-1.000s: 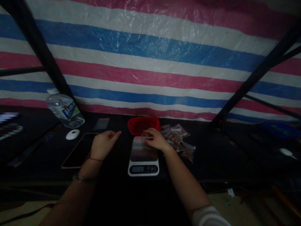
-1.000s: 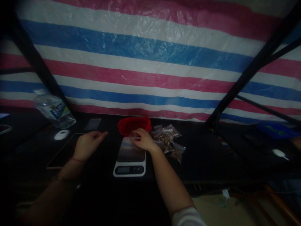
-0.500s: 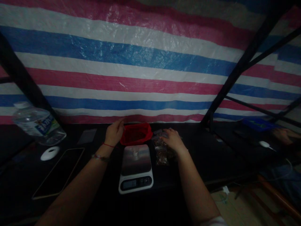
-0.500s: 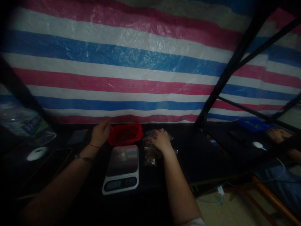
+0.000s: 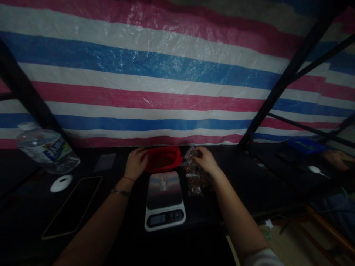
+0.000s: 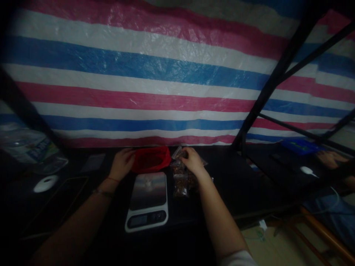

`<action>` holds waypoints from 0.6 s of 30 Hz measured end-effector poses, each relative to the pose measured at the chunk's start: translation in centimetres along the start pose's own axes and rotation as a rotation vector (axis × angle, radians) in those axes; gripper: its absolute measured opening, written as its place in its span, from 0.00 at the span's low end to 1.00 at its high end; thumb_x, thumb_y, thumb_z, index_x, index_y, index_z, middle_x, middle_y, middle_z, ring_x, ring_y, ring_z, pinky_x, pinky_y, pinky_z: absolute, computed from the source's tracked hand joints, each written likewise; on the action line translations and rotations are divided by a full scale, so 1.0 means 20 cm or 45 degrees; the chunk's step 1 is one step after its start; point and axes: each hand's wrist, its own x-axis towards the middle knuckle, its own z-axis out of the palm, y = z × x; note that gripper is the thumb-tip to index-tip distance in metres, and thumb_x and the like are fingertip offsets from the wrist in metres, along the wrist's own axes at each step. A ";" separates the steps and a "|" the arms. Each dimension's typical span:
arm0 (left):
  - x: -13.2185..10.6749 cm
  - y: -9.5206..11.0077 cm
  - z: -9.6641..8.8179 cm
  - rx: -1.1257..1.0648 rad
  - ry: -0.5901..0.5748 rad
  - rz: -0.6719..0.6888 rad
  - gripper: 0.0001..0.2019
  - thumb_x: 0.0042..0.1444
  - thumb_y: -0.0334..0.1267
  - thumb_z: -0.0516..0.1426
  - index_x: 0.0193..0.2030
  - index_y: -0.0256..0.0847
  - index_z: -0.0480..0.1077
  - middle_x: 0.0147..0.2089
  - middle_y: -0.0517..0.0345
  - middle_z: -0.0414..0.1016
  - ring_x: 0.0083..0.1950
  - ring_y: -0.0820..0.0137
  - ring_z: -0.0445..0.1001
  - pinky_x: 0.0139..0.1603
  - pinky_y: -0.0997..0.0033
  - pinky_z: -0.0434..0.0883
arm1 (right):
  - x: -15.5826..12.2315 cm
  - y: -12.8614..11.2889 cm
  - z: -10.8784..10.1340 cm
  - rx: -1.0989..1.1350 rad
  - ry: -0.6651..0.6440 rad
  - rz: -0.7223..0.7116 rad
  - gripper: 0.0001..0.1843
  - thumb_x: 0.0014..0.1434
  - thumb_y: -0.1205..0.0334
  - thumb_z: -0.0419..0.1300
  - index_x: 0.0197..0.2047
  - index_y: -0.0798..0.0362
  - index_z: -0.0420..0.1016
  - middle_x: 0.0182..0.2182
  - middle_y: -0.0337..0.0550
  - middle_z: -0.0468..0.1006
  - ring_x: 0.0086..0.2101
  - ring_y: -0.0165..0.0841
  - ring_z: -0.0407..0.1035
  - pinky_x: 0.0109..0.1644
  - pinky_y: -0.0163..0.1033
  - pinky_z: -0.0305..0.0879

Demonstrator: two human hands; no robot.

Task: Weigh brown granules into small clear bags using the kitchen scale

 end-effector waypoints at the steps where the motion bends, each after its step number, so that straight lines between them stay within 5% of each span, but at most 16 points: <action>1: 0.00 0.01 0.00 0.005 0.020 0.000 0.16 0.60 0.41 0.49 0.47 0.40 0.75 0.53 0.48 0.72 0.54 0.59 0.69 0.57 0.54 0.65 | 0.03 -0.05 0.04 0.069 0.056 -0.056 0.17 0.50 0.65 0.62 0.45 0.53 0.72 0.42 0.46 0.74 0.43 0.37 0.68 0.49 0.43 0.63; 8: -0.01 0.15 -0.03 -0.266 -0.143 0.132 0.18 0.62 0.41 0.47 0.55 0.40 0.69 0.53 0.50 0.73 0.54 0.63 0.70 0.58 0.57 0.65 | 0.14 -0.36 0.34 0.234 0.033 -0.469 0.18 0.51 0.74 0.59 0.46 0.52 0.73 0.45 0.47 0.73 0.49 0.38 0.64 0.56 0.47 0.60; 12: -0.02 0.21 -0.02 -0.445 -0.247 0.085 0.18 0.61 0.41 0.49 0.54 0.40 0.70 0.52 0.50 0.75 0.52 0.63 0.73 0.55 0.60 0.68 | 0.08 -0.38 0.39 0.230 0.056 -0.530 0.19 0.53 0.75 0.57 0.46 0.49 0.74 0.47 0.46 0.71 0.51 0.38 0.63 0.58 0.49 0.60; 18: 0.01 0.26 0.02 -0.733 -0.329 -0.094 0.11 0.57 0.38 0.53 0.39 0.39 0.75 0.38 0.55 0.80 0.38 0.68 0.77 0.42 0.69 0.72 | 0.03 -0.35 0.41 0.213 0.149 -0.494 0.23 0.55 0.74 0.55 0.52 0.47 0.72 0.52 0.47 0.68 0.54 0.38 0.61 0.60 0.49 0.59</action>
